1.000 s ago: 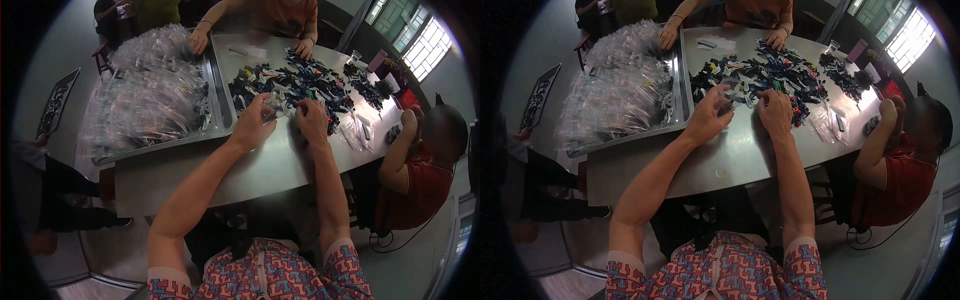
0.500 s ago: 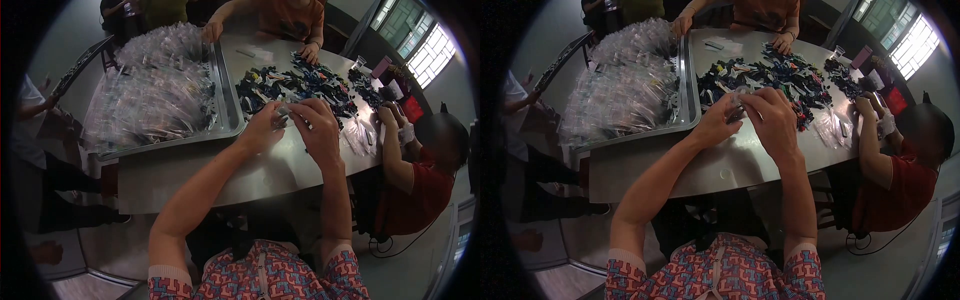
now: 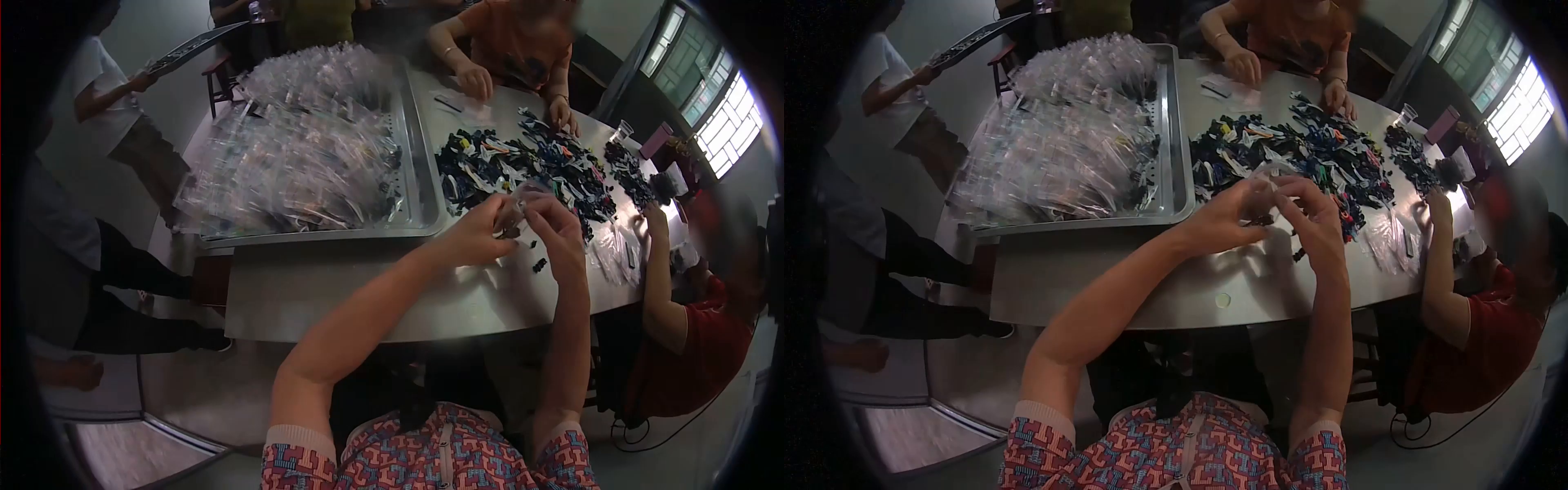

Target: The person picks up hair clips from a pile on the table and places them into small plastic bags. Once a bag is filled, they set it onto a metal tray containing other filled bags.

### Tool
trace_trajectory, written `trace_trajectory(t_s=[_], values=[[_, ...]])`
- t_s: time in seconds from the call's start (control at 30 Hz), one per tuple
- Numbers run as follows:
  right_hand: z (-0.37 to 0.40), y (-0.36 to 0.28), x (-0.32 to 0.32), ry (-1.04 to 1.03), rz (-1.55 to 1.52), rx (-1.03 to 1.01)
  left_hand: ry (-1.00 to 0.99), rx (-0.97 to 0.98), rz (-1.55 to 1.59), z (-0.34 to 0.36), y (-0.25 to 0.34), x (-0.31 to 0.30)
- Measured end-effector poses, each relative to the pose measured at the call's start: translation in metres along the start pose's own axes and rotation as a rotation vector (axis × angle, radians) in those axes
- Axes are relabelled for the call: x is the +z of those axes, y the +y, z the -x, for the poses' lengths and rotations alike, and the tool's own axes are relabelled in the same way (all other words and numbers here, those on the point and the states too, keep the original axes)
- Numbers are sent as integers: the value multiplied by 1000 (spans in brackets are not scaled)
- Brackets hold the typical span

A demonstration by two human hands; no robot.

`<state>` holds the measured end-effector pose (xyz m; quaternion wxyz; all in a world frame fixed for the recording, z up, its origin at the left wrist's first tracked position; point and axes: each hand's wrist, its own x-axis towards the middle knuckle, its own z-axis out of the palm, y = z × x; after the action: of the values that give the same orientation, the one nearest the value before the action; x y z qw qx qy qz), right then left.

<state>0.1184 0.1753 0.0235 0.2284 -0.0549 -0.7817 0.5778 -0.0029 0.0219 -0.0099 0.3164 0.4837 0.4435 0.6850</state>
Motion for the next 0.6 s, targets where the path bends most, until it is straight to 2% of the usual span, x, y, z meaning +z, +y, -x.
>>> trace_trajectory(t_s=[0.03, 0.13, 0.17, 0.33, 0.4, 0.47, 0.6], values=[[-1, 0, 2, 51, -39, -36, 39, 14, -283, 1, -1, -2], [-1, -3, 1, 36, -48, 47, 155, 46, -322, -4, 5, -3], [-3, 6, -2, 42, -67, 20, 234, 92, -237, -5, 7, -1], [-21, -2, 8, 76, -75, -25, 401, 57, -289, -5, 38, -3], [-34, -4, 15, 41, -113, -57, 537, 217, -387, -4, 47, -7], [-48, -16, 30, 12, -140, -74, 555, 202, -405, 4, 66, -13], [-78, -29, 66, -184, -207, -149, 711, 217, -479, 31, 92, -33]])
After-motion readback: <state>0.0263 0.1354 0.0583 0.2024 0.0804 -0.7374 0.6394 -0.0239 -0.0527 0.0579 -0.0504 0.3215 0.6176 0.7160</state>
